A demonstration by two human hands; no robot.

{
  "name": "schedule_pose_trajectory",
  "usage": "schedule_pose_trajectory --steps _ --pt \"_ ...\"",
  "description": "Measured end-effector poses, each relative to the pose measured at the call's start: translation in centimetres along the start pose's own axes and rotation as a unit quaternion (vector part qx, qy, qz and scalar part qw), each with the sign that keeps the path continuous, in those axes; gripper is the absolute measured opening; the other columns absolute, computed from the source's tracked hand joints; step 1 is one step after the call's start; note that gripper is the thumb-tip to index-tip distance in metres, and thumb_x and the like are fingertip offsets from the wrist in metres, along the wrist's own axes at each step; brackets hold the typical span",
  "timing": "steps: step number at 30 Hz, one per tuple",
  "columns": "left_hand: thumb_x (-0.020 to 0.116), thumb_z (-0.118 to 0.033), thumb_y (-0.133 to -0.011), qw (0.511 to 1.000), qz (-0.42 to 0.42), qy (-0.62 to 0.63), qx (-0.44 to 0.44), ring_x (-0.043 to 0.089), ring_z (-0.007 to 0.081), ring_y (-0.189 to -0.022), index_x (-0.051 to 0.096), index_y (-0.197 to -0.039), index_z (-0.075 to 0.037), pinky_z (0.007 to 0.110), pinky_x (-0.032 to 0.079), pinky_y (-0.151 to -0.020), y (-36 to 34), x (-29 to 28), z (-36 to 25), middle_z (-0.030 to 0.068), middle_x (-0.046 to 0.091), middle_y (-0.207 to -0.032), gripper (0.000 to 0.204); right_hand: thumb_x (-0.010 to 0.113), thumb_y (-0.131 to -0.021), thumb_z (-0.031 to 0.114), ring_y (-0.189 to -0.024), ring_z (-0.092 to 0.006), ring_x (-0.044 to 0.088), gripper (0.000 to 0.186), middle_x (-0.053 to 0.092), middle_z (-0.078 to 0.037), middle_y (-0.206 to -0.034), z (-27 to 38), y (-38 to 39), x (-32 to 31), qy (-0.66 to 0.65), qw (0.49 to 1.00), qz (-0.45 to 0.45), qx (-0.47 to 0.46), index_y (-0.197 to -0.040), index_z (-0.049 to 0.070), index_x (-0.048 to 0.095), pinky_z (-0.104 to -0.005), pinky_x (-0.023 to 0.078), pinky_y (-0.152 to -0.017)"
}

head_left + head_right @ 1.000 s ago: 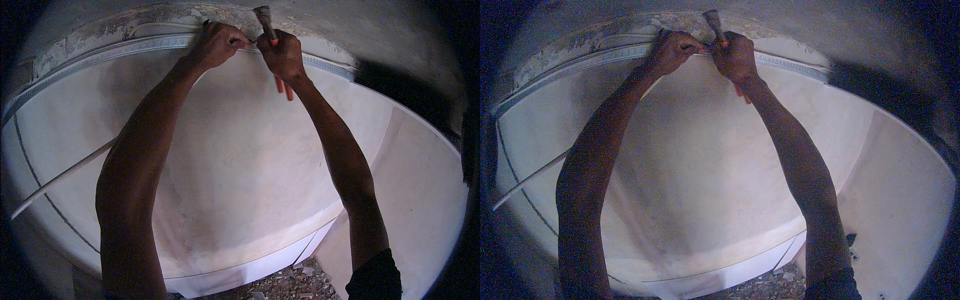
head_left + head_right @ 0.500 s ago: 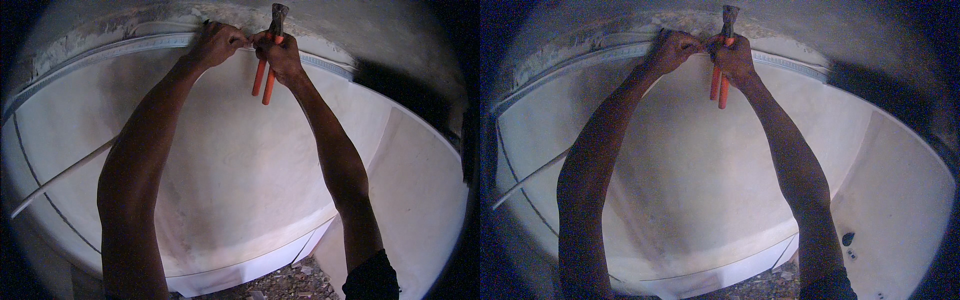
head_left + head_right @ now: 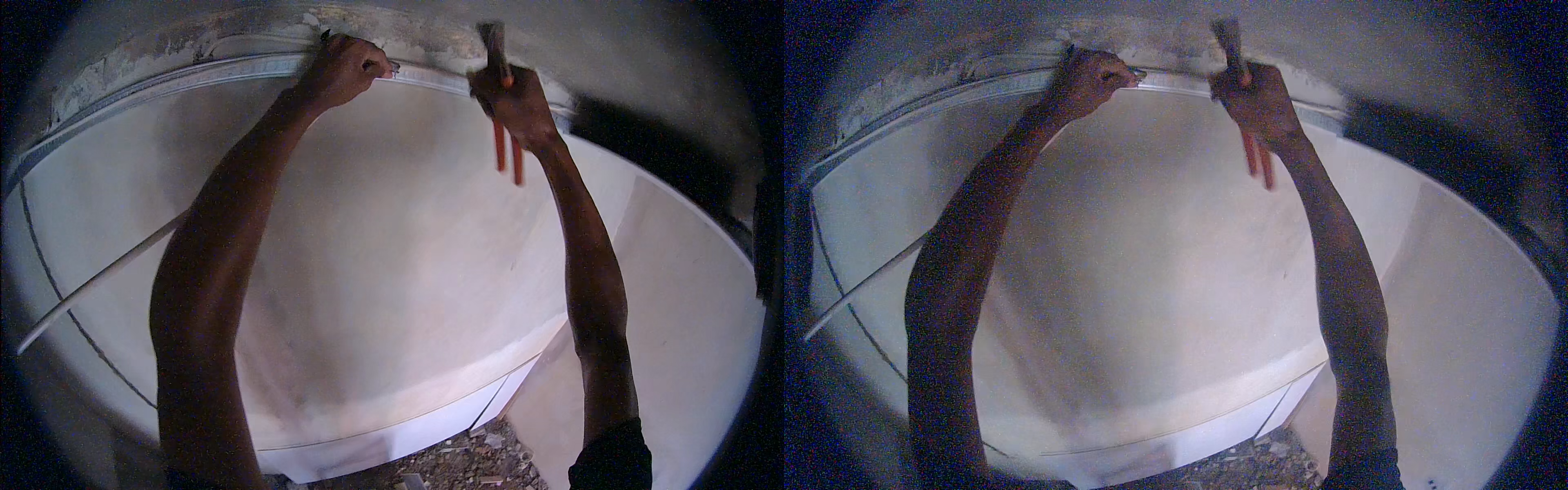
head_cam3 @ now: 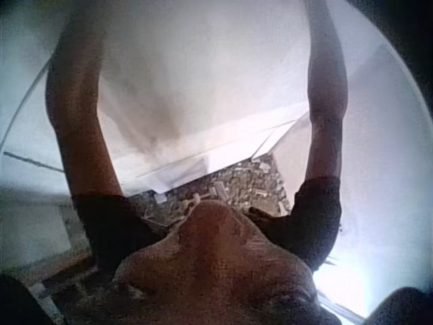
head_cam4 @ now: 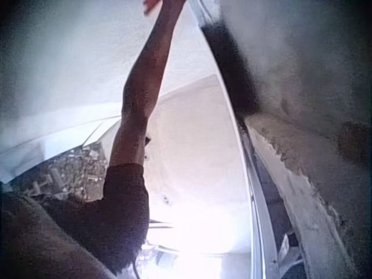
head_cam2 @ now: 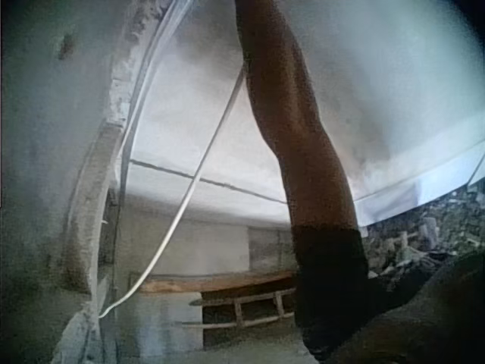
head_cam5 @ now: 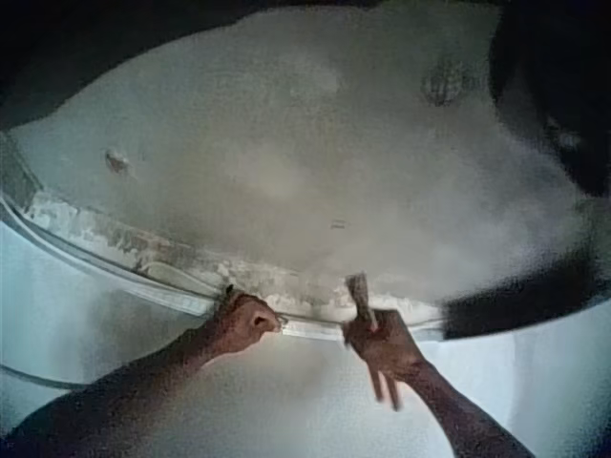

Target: The person secures a metal electrical conduit to a wall using a red-handled tool. They repeatedly clamp the conduit to the wall surface along its length.

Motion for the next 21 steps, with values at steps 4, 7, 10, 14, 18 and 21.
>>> schedule_pose_trajectory --steps 4,7,10,14,18,21 --pt "0.07 -0.017 -0.079 0.993 0.033 0.087 -0.07 0.067 0.0192 -0.067 0.072 -0.084 -0.007 0.033 0.052 -0.069 -1.6 0.7 0.0 0.0102 0.07 -0.079 0.011 0.056 -0.092 0.021 -0.085 -0.0222 0.057 0.024 0.063 -0.015 -0.092 -4.4 4.1 1.2 0.505 0.765 0.125 -0.38 -0.108 0.004 0.063 -0.0359 0.047 -0.076" --pt "0.072 -0.016 -0.078 0.983 0.036 0.13 -0.122 0.067 0.0191 -0.068 0.072 -0.085 -0.006 0.032 0.052 -0.069 -0.9 0.6 0.9 0.0102 0.07 -0.079 0.012 0.054 -0.089 0.012 -0.098 -0.0361 0.051 0.042 0.06 -0.022 -0.101 -0.8 3.5 3.2 0.401 0.894 0.151 -0.131 -0.13 0.006 0.047 -0.0461 0.046 -0.085" --pt "0.071 -0.018 -0.079 0.985 0.052 0.127 -0.103 0.067 0.0195 -0.071 0.073 -0.087 -0.007 0.033 0.052 -0.069 -0.8 0.5 1.2 0.0106 0.07 -0.08 0.014 0.055 -0.088 0.012 -0.087 -0.0374 0.058 0.046 0.059 -0.025 -0.09 0.2 1.5 3.8 0.399 0.896 0.052 -0.187 -0.132 0.003 0.044 -0.0474 0.051 -0.074" --pt "0.07 -0.019 -0.08 0.994 0.041 0.09 -0.047 0.068 0.0209 -0.074 0.072 -0.088 -0.006 0.034 0.052 -0.071 -1.0 0.8 1.3 0.0111 0.07 -0.082 0.015 0.054 -0.082 0.012 -0.081 -0.0354 0.061 0.04 0.057 -0.02 -0.088 2.6 -0.2 3.7 0.485 0.85 0.024 -0.204 -0.119 0.001 0.05 -0.0488 0.051 -0.07" --pt "0.069 -0.018 -0.081 0.994 0.046 0.081 -0.061 0.068 0.0215 -0.075 0.072 -0.088 -0.005 0.034 0.052 -0.073 -1.1 0.5 0.8 0.0115 0.07 -0.083 0.016 0.051 -0.086 0.018 -0.08 -0.032 0.061 0.052 0.06 -0.017 -0.09 3.3 -0.5 3.3 0.587 0.764 -0.011 -0.269 -0.135 0.008 0.042 -0.047 0.052 -0.067" --pt "0.069 -0.018 -0.08 0.99 0.055 0.11 -0.068 0.068 0.0207 -0.076 0.072 -0.087 -0.004 0.034 0.052 -0.073 -0.9 0.5 1.3 0.0118 0.07 -0.083 0.016 0.058 -0.083 0.013 -0.095 -0.0284 0.056 0.061 0.063 -0.014 -0.086 4.0 0.1 4.1 0.637 0.707 -0.06 -0.301 -0.139 0.005 0.036 -0.0478 0.048 -0.076"
Point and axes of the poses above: each hand's wrist, its own y-axis away from the middle knuckle, its own x-axis out of the palm, z = x × y, the point moved 5 cm from there along -y, towards the middle knuckle
